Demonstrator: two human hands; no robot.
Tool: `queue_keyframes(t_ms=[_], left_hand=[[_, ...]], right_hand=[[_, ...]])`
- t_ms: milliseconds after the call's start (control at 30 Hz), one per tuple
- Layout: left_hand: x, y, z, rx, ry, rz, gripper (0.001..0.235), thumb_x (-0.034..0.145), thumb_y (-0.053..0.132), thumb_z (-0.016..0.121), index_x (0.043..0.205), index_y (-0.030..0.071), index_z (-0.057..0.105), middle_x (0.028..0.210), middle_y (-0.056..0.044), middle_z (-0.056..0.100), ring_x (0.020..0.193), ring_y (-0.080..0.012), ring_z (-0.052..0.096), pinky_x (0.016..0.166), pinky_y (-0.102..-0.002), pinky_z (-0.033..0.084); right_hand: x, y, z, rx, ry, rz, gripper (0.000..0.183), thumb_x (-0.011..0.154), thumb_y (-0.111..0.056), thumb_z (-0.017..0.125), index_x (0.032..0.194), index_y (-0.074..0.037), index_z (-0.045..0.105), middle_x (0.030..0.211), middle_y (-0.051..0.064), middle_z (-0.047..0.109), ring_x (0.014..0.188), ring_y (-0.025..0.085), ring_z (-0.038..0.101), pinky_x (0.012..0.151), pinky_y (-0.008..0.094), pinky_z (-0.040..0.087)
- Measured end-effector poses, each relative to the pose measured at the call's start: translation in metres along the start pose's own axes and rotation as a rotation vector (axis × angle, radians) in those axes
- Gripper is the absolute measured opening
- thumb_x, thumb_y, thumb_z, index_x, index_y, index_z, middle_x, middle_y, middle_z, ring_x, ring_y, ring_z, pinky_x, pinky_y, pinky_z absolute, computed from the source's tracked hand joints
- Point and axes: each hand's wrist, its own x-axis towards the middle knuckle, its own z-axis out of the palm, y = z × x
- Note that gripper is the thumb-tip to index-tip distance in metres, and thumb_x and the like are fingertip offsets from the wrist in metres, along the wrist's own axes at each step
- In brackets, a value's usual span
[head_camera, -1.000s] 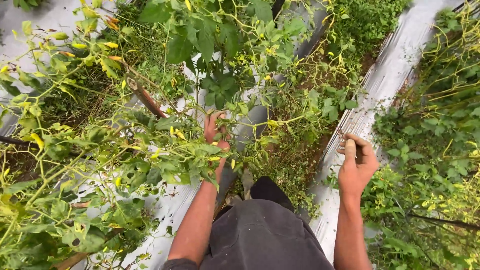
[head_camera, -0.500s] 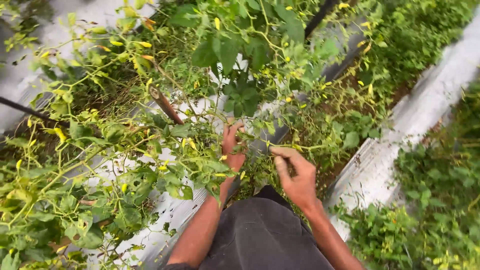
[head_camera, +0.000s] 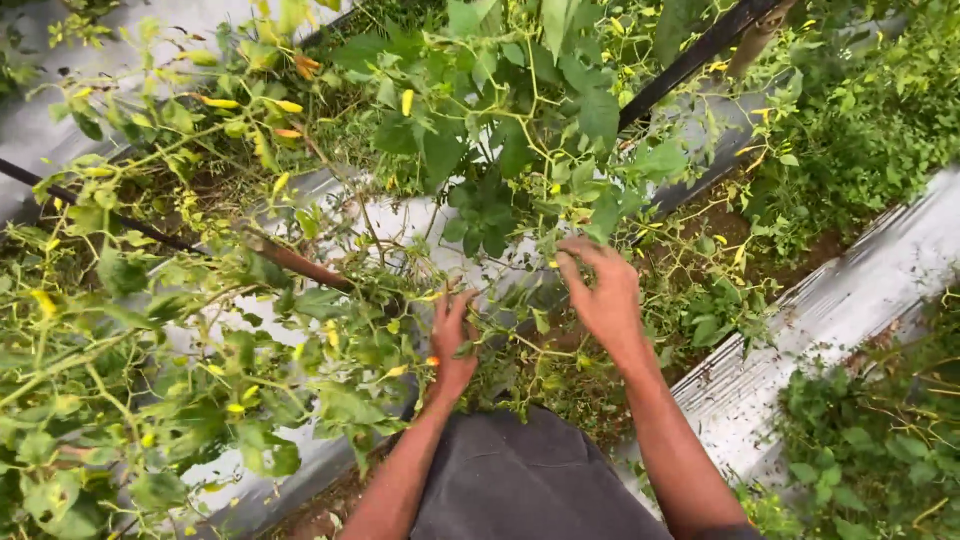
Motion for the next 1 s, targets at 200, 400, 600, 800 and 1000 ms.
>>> queue_keyframes(t_ms=[200,400,600,800,1000], left_hand=[[0.008,-0.035,0.012,0.267,0.128,0.170,0.039,0.095,-0.007,0.060,0.126,0.015,0.070,0.138,-0.022,0.055,0.077,-0.0246,0.074,0.061,-0.033,0.062],[0.021,-0.054,0.018,0.037,0.239,0.157,0.028,0.094,0.009,0.069,0.119,0.020,0.076,0.106,-0.009,0.069,0.056,-0.0120,0.066,0.050,-0.023,0.052],[0.051,-0.133,0.055,0.299,0.614,0.559,0.015,0.099,0.017,0.072,0.106,0.025,0.082,0.135,-0.016,0.072,0.058,-0.0200,0.070,0.056,-0.034,0.058],[0.040,-0.111,0.047,0.411,0.580,0.658,0.024,0.101,0.011,0.061,0.108,0.024,0.080,0.128,-0.012,0.075,0.045,-0.0202,0.064,0.049,-0.031,0.051],[0.059,-0.132,0.048,0.444,0.480,0.710,0.033,0.098,0.018,0.062,0.117,0.039,0.077,0.126,-0.004,0.073,0.050,-0.0193,0.065,0.054,-0.033,0.056]], right_hand=[[0.008,0.047,0.028,-0.068,-0.172,0.026,0.018,0.099,-0.021,0.072,0.110,-0.010,0.079,0.100,0.015,0.079,0.085,0.027,0.077,0.088,0.043,0.059],[0.006,0.021,0.017,-0.262,-0.293,0.161,0.018,0.099,-0.015,0.070,0.108,-0.003,0.078,0.090,0.018,0.079,0.053,0.020,0.070,0.071,0.042,0.062],[0.002,0.086,0.034,-0.484,-0.184,-0.121,0.027,0.106,-0.017,0.067,0.087,0.001,0.075,0.075,0.019,0.074,0.055,0.023,0.069,0.065,0.032,0.060],[-0.001,0.102,0.034,-0.387,-0.255,-0.047,0.040,0.102,-0.015,0.066,0.063,-0.008,0.065,0.048,0.007,0.059,0.034,0.011,0.049,0.055,0.018,0.050],[0.004,0.019,0.030,-0.501,-0.385,0.388,0.016,0.097,-0.011,0.065,0.091,0.002,0.070,0.088,0.027,0.073,0.067,0.026,0.070,0.093,0.049,0.058]])
